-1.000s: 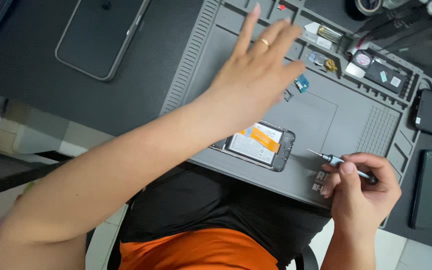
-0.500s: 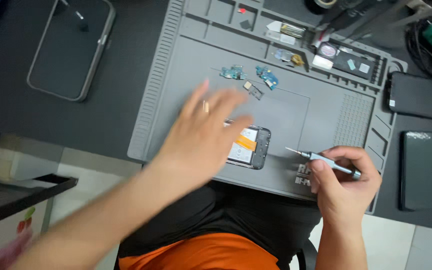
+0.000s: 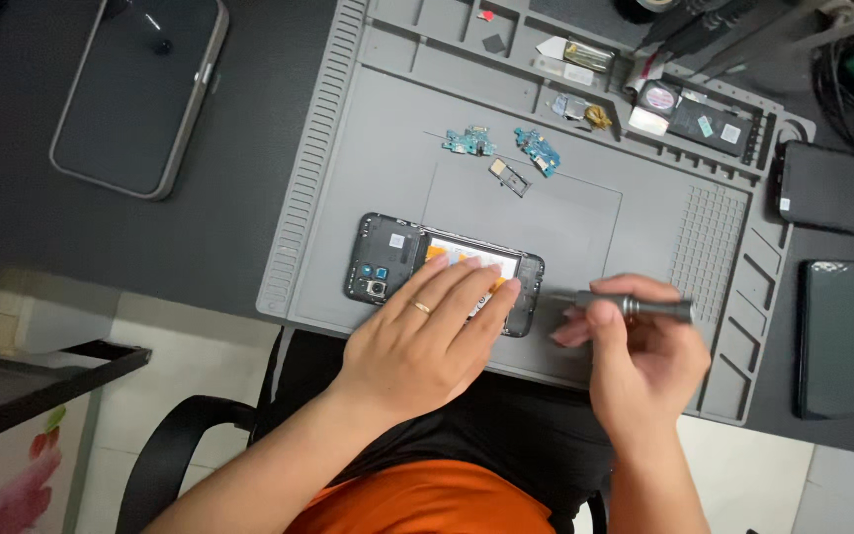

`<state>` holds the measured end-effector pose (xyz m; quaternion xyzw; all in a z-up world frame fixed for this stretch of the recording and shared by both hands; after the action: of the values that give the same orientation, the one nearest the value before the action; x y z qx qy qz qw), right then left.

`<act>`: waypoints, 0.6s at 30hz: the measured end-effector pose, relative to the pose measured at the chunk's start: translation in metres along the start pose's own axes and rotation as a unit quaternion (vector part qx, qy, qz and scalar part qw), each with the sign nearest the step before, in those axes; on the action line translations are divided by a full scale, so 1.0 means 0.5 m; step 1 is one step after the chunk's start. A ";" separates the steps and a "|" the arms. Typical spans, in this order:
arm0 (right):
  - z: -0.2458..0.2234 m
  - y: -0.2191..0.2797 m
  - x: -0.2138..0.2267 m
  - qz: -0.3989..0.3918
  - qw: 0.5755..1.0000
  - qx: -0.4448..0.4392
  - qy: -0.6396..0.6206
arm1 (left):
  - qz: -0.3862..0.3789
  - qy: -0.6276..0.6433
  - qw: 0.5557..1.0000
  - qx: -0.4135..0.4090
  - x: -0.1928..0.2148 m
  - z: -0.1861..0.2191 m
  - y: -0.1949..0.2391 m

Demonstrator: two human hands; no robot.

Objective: The person uses a screwdriver to remove screws from the back of a disassembled smartphone placed on a gray work mat. They carefully unscrew multiple fasteners around the device's perimeter while holding the phone steady with their other hand.

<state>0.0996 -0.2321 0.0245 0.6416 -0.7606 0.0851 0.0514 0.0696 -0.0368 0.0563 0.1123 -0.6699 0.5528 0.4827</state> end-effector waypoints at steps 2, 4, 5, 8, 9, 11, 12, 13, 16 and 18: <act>0.013 0.009 0.004 0.000 1.000 0.005 0.002 | -0.006 -0.005 1.000 0.000 -0.002 -0.002 -0.001; 0.018 0.018 0.009 0.002 1.000 0.010 0.004 | -0.013 -0.008 1.000 -0.002 -0.002 0.000 0.000; 0.010 0.020 -0.001 -0.026 0.999 0.029 0.004 | -0.019 -0.004 1.000 0.002 -0.003 -0.001 -0.001; 0.003 0.023 -0.013 -0.058 0.997 0.049 0.030 | -0.027 -0.002 1.000 0.008 -0.007 -0.001 -0.002; 0.003 0.024 -0.016 -0.063 0.995 0.050 0.056 | -0.032 -0.005 0.999 0.010 -0.009 0.000 0.001; -0.004 0.024 -0.018 -0.065 0.994 0.058 0.066 | -0.027 -0.003 1.000 0.011 -0.008 0.000 0.000; -0.009 0.024 -0.022 -0.068 0.993 0.067 0.075 | -0.023 -0.003 1.000 0.012 -0.006 -0.001 0.001; -0.009 0.025 -0.021 -0.071 0.992 0.068 0.075 | -0.022 -0.004 1.000 0.015 -0.007 -0.001 0.001; -0.001 0.027 -0.013 -0.054 0.995 0.059 0.055 | -0.013 -0.001 1.000 0.019 -0.002 -0.004 0.003; 0.003 0.028 -0.008 -0.047 0.996 0.058 0.055 | -0.028 0.014 0.999 0.017 -0.005 -0.004 0.002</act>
<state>0.0868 -0.2260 0.0212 0.6730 -0.7192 0.1617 0.0598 0.0711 -0.0357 0.0537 0.1313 -0.6505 0.5518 0.5050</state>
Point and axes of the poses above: each hand's wrist, its own y-axis away from the middle knuckle, its own x-axis out of the back of the hand, z = x × y, the point moved 10 cm from there along -y, towards the middle knuckle, and after that the axes turned 14 degrees about -y, right-handed, at the moved point
